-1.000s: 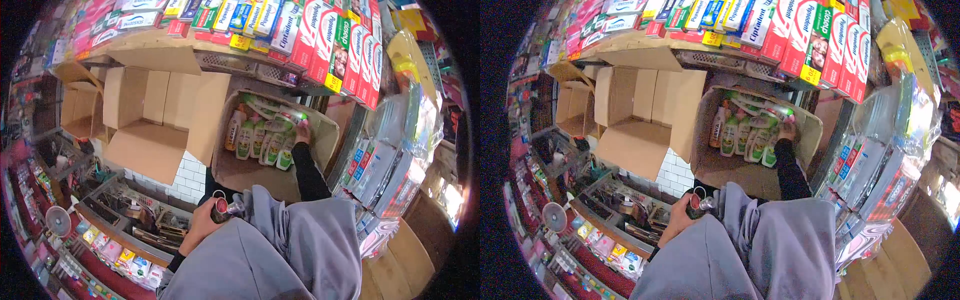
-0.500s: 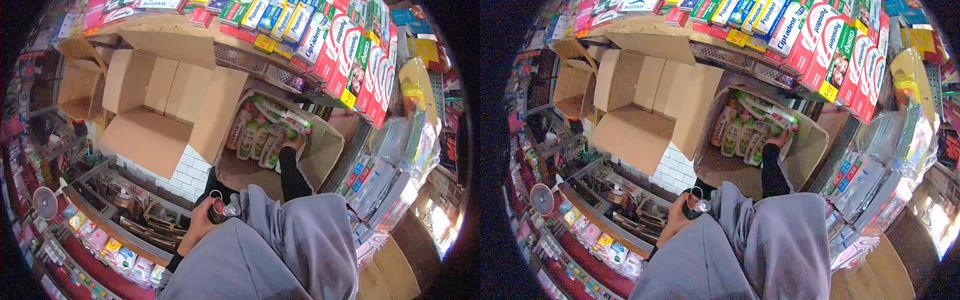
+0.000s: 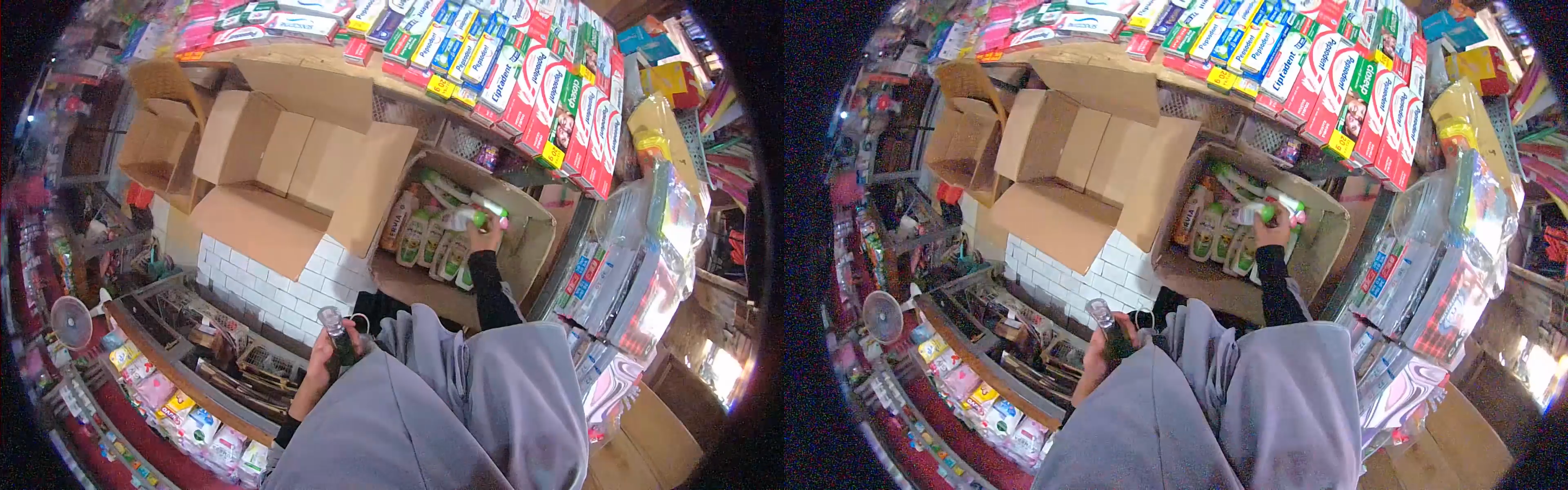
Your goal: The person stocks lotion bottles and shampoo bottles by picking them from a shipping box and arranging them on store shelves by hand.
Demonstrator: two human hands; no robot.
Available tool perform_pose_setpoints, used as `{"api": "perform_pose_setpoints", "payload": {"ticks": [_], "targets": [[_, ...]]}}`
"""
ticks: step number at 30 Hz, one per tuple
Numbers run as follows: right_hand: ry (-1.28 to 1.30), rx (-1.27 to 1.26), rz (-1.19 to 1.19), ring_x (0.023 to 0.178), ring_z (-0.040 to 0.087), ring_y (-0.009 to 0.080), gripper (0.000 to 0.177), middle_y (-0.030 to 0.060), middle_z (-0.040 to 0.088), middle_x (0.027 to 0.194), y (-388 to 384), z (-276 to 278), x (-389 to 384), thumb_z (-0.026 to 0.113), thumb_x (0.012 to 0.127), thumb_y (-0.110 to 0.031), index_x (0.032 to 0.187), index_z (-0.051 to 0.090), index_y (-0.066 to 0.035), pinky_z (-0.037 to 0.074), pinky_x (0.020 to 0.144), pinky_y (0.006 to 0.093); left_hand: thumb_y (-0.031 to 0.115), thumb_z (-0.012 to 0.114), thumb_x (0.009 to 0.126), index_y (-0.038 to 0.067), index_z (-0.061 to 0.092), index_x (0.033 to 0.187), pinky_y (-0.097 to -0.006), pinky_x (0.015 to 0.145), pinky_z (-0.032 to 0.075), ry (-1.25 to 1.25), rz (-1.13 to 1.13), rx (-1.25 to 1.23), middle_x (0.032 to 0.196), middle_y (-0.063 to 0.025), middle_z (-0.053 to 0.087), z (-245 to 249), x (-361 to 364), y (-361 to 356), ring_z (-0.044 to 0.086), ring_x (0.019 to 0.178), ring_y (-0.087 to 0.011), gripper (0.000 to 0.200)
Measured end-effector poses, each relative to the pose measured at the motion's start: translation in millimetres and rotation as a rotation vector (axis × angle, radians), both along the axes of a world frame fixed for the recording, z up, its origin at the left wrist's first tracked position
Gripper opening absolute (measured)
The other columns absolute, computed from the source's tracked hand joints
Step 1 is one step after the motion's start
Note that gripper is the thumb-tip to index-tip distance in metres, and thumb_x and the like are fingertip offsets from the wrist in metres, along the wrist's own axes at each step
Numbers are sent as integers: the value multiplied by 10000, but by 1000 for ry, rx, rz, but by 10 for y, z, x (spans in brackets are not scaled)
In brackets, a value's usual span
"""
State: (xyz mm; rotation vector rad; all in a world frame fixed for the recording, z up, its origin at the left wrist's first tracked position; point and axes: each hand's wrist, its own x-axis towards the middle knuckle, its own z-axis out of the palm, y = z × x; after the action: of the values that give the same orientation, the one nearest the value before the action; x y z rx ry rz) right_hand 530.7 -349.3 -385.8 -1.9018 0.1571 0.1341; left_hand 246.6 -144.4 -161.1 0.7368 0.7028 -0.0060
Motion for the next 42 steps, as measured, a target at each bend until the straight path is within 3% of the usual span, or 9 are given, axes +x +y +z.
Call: {"api": "perform_pose_setpoints", "payload": {"ticks": [5,8,12,16,21,28,34,38,42], "targets": [[-76,505,-17,952,593,169,475,104,615,1059,109,1384,131,638,764,39,1218,497,24,474,840,279,515,631,748,28,465,1076,-325,666,448,-105,21,17,846,-102,509,534,-392,111,534,750,-206,610],[-100,768,246,922,583,168,468,101,588,1059,369,2325,-137,551,766,49,1229,491,27,470,832,287,463,651,735,97,490,1071,-390,789,431,-349,35,-12,860,-106,497,563,-965,197,530,871,-265,522],[-199,478,772,939,578,136,516,55,605,1037,956,2945,-1075,619,679,48,1185,537,-13,465,841,278,477,719,692,123,507,1084,-473,1004,305,-453,192,112,1189,-128,451,747,-1597,174,377,1205,-322,570],[105,812,1373,947,571,123,482,50,600,1067,1745,2843,-2670,683,755,-40,1211,527,-46,468,844,292,517,748,667,166,543,1088,-524,1092,175,-447,280,229,1502,-113,158,958,-2259,172,152,1383,-305,585],[433,968,1645,923,564,100,523,59,609,1030,2248,2811,-4047,656,766,-23,1258,481,-45,470,796,258,436,757,685,131,440,1201,-526,1048,254,-376,504,322,1441,-128,252,1101,-3008,19,252,1326,-326,678],[442,707,2103,969,543,102,565,61,556,1123,2856,3196,-4595,643,781,33,1298,440,-70,480,792,242,302,769,716,70,258,1379,-523,971,401,-335,900,270,1339,-156,407,965,-3653,-179,424,1230,-371,869],[-456,825,2197,888,556,135,465,91,538,1158,3402,3973,-4870,620,767,64,1210,541,-51,481,728,229,137,709,766,46,420,1235,-384,897,466,-199,1283,495,1151,-85,515,1066,-3783,40,537,1044,-212,558],[-178,806,2627,755,553,111,481,80,553,1089,3637,4254,-5085,676,785,-32,1241,525,-65,464,655,231,58,727,745,61,523,1082,-246,883,389,116,1548,881,1081,-23,524,1259,-3664,164,507,1012,-117,395],[-329,797,2846,657,559,92,517,85,585,982,3904,4458,-5281,691,783,-39,1263,499,-60,471,617,223,47,754,714,67,546,1031,-274,914,372,96,1768,972,1068,-21,532,1458,-3510,294,501,1032,-135,379]]}}
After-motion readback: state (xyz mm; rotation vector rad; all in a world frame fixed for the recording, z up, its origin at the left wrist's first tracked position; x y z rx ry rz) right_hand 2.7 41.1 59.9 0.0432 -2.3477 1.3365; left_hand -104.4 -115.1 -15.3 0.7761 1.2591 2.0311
